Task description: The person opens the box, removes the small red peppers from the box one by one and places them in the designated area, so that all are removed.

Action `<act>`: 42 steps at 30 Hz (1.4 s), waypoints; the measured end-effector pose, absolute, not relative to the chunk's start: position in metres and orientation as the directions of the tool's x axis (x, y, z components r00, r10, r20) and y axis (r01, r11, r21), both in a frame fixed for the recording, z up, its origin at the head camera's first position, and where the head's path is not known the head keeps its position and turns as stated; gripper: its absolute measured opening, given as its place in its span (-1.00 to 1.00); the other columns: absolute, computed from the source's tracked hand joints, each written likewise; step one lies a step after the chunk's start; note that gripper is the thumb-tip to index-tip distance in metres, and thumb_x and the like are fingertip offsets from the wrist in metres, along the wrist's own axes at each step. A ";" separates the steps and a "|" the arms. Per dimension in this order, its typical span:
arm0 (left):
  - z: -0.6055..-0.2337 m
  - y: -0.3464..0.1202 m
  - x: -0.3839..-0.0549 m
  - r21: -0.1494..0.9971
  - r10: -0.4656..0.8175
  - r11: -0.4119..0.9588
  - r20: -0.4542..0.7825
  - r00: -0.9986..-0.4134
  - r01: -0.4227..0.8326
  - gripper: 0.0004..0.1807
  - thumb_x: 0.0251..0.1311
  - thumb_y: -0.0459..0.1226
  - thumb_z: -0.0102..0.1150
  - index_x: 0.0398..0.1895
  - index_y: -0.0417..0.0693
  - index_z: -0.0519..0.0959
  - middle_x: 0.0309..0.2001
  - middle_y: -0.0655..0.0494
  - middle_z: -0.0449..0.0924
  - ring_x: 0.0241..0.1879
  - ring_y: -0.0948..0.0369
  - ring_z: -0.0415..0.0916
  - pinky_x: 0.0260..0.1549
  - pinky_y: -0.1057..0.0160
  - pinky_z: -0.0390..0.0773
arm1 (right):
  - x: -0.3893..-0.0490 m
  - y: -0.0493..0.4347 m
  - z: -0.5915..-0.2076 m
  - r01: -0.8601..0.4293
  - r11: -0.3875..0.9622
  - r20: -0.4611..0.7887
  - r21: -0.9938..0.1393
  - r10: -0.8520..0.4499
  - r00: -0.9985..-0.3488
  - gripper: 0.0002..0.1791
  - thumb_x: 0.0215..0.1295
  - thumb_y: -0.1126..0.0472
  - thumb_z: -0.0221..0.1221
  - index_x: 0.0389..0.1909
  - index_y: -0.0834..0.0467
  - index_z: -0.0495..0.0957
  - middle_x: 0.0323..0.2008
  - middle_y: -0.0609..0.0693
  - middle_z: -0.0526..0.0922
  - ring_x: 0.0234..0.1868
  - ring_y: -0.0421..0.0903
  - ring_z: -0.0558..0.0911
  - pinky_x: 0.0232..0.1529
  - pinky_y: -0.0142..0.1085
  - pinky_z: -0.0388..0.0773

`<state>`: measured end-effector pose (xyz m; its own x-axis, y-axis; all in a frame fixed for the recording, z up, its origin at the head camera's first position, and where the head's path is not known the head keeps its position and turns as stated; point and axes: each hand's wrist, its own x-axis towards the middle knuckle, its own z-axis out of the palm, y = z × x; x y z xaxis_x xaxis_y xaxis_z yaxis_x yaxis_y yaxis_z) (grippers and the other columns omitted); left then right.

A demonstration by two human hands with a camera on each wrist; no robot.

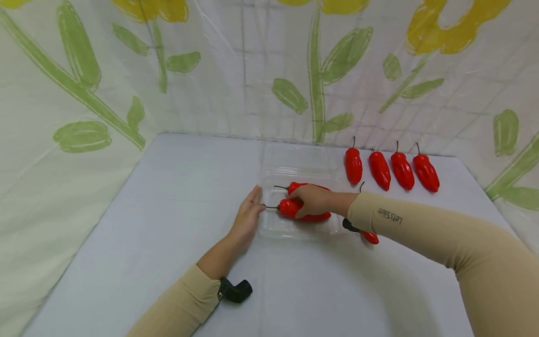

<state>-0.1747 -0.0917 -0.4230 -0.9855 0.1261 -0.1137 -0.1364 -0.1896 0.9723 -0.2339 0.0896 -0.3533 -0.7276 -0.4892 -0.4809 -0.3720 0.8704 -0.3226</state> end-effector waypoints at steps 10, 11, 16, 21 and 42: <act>-0.423 -0.091 -0.175 0.976 0.136 -0.183 -0.095 -0.986 -0.120 -0.29 0.20 -0.49 -0.33 0.46 -0.22 -0.18 0.50 -0.03 -0.23 0.49 0.11 -0.32 0.44 0.11 -0.22 | -0.233 0.090 -0.352 -0.393 0.863 -0.497 -0.316 -0.504 -0.707 -0.34 0.12 0.15 0.27 0.28 0.11 0.34 0.11 0.04 0.49 0.16 0.00 0.39 0.09 -0.10 0.50; -0.423 -0.092 -0.175 0.977 0.138 -0.179 -0.094 -0.986 -0.118 -0.29 0.20 -0.49 -0.33 0.46 -0.22 -0.18 0.50 -0.04 -0.23 0.49 0.11 -0.33 0.44 0.10 -0.22 | -0.233 0.090 -0.350 -0.401 0.860 -0.501 -0.316 -0.510 -0.699 -0.34 0.13 0.14 0.26 0.29 0.10 0.33 0.12 0.04 0.49 0.17 0.00 0.39 0.10 -0.09 0.49; -0.423 -0.091 -0.174 0.980 0.141 -0.164 -0.093 -0.986 -0.116 -0.29 0.21 -0.48 -0.32 0.46 -0.21 -0.18 0.50 -0.03 -0.23 0.49 0.11 -0.32 0.44 0.11 -0.22 | -0.232 0.097 -0.344 -0.434 0.835 -0.503 -0.339 -0.551 -0.666 -0.30 0.17 0.11 0.22 0.35 0.06 0.24 0.15 0.03 0.46 0.19 0.01 0.36 0.07 -0.11 0.52; -0.422 -0.091 -0.174 0.980 0.138 -0.164 -0.093 -0.986 -0.115 -0.28 0.19 -0.48 -0.32 0.46 -0.22 -0.18 0.50 -0.04 -0.22 0.49 0.11 -0.31 0.44 0.11 -0.21 | -0.232 0.107 -0.340 -0.430 0.805 -0.448 -0.408 -0.587 -0.675 -0.34 0.23 0.06 0.17 0.35 0.04 0.24 0.10 0.06 0.50 0.11 0.00 0.40 -0.03 -0.21 0.55; -0.422 -0.090 -0.176 0.969 0.113 -0.190 -0.136 -0.984 -0.156 -0.27 0.18 -0.50 -0.31 0.46 -0.19 -0.17 0.50 -0.02 -0.22 0.49 0.13 -0.33 0.45 0.11 -0.24 | -0.195 0.176 -0.331 -0.024 0.597 -0.279 -0.802 -0.410 -0.868 -0.37 0.28 -0.12 0.05 0.36 -0.05 0.25 -0.08 0.19 0.58 -0.16 0.00 0.54 -0.23 -0.32 0.55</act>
